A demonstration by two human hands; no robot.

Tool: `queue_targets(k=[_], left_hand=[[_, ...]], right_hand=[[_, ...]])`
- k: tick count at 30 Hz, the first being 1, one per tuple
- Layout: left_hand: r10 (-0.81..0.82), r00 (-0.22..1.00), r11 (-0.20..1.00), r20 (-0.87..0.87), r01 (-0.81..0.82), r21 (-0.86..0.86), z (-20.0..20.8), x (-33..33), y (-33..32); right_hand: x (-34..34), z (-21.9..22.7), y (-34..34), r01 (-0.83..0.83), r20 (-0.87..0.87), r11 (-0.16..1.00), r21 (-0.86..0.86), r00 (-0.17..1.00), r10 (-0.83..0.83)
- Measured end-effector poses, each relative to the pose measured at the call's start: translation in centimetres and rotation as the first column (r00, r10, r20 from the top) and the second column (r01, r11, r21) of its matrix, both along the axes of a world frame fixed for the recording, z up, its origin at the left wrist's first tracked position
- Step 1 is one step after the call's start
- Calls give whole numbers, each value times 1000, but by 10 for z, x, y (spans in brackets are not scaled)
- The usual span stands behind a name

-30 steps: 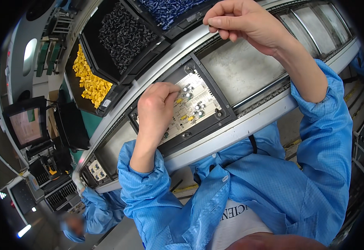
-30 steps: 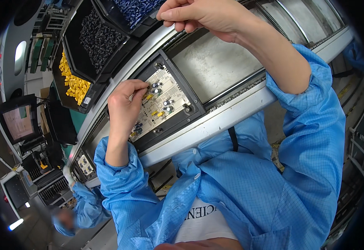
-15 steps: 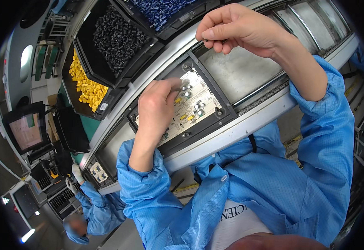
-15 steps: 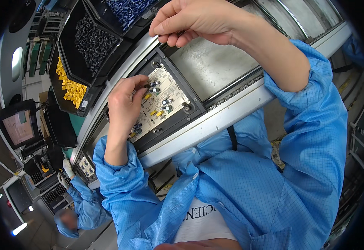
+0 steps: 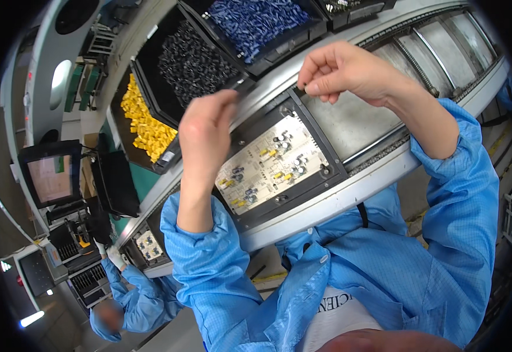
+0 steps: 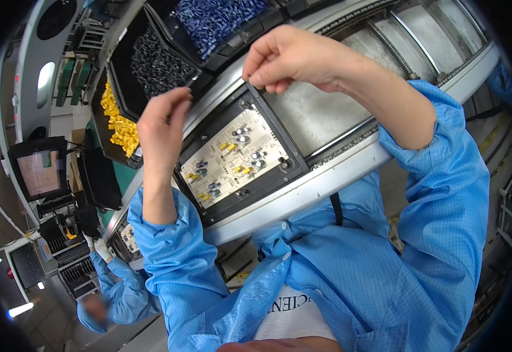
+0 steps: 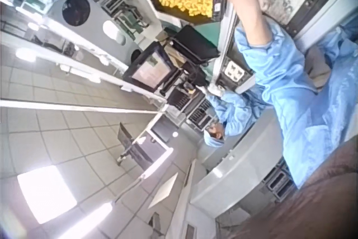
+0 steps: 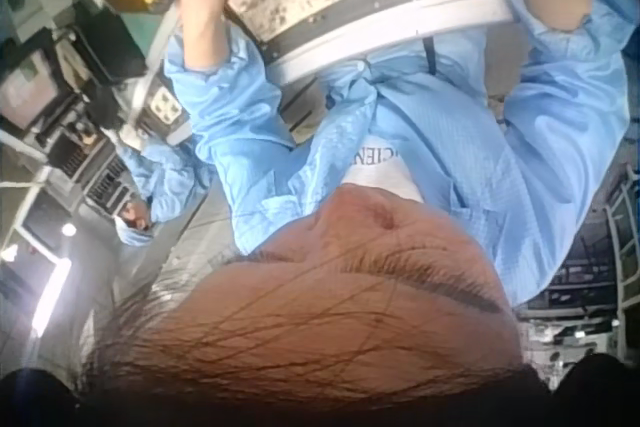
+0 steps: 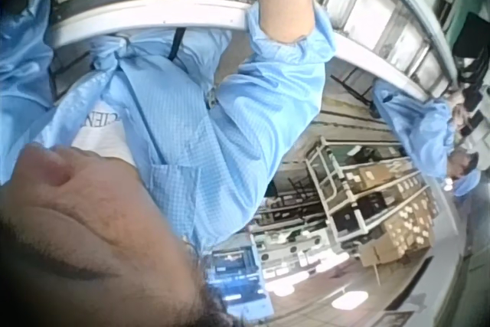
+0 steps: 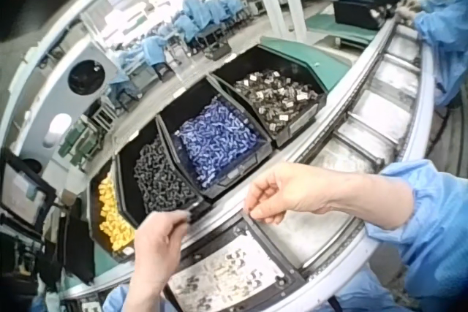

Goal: Assembling small electronic components onto circuit boards at a manual station.

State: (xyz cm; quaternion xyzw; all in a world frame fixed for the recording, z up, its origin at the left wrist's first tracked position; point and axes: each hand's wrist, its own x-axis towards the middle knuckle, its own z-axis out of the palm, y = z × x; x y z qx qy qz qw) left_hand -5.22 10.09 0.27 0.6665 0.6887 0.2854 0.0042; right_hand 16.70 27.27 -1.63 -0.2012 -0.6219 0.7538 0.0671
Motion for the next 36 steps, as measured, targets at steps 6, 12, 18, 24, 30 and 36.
queue_targets(k=[6, 12, 18, 24, 30, 36], left_hand=[[224, 934, 962, -277, -257, -89, -6, -43, 35], [201, 934, 936, -296, -272, -222, -5, -53, 37], [170, 938, 957, -302, -231, -178, -7, -53, 36], [92, 934, 969, -346, -164, -185, -9, -58, 38], [125, 901, 967, -415, -204, -151, -11, -57, 32], [107, 872, 947, -478, -235, -217, -4, -56, 28]], right_hand=[[-1, 2, 1, -13, 30, 999, 52, 999, 12], [-2, -2, 2, 20, 53, 995, 94, 998, -25], [-3, -4, -5, -34, 76, 987, 155, 997, 22], [2, -7, -18, -11, 117, 961, 275, 993, -22], [8, -12, -38, 20, 197, 870, 493, 971, -135], [2, -16, -67, -15, 215, 555, 832, 930, -297]])
